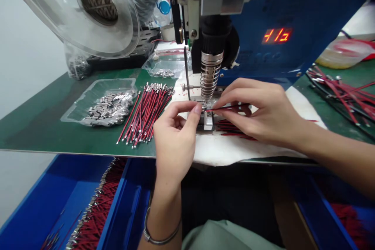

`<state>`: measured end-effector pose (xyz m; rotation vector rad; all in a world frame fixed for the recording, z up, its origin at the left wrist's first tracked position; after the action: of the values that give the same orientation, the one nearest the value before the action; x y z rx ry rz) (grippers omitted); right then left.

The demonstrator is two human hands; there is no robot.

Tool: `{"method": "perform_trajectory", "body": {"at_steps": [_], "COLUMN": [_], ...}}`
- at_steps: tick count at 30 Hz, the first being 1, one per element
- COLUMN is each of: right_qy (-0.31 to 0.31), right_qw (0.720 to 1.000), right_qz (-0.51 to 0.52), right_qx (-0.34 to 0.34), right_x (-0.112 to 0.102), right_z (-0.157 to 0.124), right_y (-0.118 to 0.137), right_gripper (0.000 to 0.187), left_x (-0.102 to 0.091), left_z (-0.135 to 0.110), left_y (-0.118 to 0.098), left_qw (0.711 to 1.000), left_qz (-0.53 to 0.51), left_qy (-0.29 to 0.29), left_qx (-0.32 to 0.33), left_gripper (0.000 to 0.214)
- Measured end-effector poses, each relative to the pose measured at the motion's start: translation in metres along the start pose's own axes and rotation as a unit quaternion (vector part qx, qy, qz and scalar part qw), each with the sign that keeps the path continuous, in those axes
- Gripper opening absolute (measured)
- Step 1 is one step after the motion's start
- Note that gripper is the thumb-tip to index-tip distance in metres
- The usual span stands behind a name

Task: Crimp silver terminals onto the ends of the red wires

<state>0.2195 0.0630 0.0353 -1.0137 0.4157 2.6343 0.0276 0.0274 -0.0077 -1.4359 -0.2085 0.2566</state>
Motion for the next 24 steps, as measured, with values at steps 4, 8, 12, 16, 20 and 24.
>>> {"method": "perform_trajectory", "body": {"at_steps": [4, 8, 12, 16, 20, 24], "right_qy": [-0.006, 0.004, 0.008, 0.008, -0.001, -0.001], "right_qw": [1.0, 1.0, 1.0, 1.0, 1.0, 1.0], "right_qz": [0.004, 0.002, -0.001, 0.003, -0.002, -0.004], "right_qx": [-0.002, 0.013, 0.013, 0.016, 0.014, 0.008], "right_x": [-0.0014, -0.0016, -0.0016, -0.0009, -0.0011, -0.001], "right_z": [0.0002, -0.0005, -0.0009, -0.0019, -0.0025, -0.002], "right_y": [0.0007, 0.0007, 0.0001, -0.0016, -0.0017, -0.0009], "right_gripper": [0.01, 0.012, 0.013, 0.012, 0.012, 0.012], "left_x": [0.0001, 0.0002, 0.0008, 0.0008, 0.0003, 0.0004], "left_z": [0.0002, 0.0, 0.0002, 0.0005, 0.0, -0.0007], "left_y": [-0.0013, -0.0028, -0.0024, -0.0013, -0.0012, -0.0017], "left_qw": [1.0, 1.0, 1.0, 1.0, 1.0, 1.0], "left_qz": [0.004, 0.007, 0.007, 0.003, 0.002, 0.004], "left_qy": [-0.001, -0.004, 0.001, 0.002, 0.0, 0.002], "left_qx": [0.001, 0.001, -0.002, -0.006, -0.007, -0.008], "left_gripper": [0.019, 0.018, 0.019, 0.018, 0.016, 0.016]}}
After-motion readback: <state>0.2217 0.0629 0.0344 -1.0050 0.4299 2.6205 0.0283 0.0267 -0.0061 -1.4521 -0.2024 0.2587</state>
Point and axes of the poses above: each hand's wrist, its own z-axis towards the middle knuckle, its own x-axis out of the palm, y = z × x, the point moved 4 cm from there along z, towards the middle knuckle, and after that the axes turned 9 degrees about -x, right-handed, at the moved point
